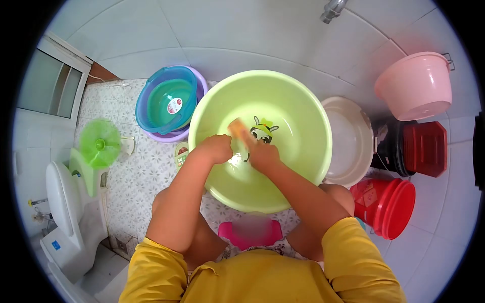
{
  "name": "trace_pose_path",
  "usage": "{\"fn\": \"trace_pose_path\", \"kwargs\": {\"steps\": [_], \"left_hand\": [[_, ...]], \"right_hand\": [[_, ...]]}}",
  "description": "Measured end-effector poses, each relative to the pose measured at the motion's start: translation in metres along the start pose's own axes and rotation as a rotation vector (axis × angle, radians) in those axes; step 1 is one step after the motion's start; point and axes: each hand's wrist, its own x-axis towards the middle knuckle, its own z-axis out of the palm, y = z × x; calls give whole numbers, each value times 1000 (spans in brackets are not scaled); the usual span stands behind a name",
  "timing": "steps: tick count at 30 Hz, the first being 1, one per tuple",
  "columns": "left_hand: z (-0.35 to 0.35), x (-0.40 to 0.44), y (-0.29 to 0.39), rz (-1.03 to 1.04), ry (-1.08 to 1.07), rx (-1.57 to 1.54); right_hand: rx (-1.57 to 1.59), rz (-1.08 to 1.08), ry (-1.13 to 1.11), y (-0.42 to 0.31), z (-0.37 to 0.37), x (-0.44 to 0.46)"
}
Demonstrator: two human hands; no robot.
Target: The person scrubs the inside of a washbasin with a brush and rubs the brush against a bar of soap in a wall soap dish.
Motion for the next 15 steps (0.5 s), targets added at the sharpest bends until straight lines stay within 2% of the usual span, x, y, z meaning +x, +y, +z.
{"fn": "trace_pose_path", "kwargs": {"steps": [2, 3, 5, 9, 11, 12, 14, 15], "left_hand": [[-3, -1, 3, -27, -39, 10], [-4, -1, 5, -54, -77, 22], [-4, -4, 10, -53, -68, 22], [2, -1, 14, -63, -72, 73], [8, 2, 14, -66, -43, 71], [10, 2, 16, -67, -16, 71], [8, -4, 23, -57, -38, 69], [7, -7, 25, -46, -61, 66]], "right_hand": [[307, 313, 120, 10, -14, 2], [307, 312, 120, 19, -15, 6], [187, 491, 117, 35, -14, 14], [186, 484, 69, 32, -23, 10], [244, 292, 26, 15, -37, 1], [246, 291, 27, 10, -30, 3], [148, 100, -66, 3, -14, 10], [149, 100, -65, -2, -17, 7]]}}
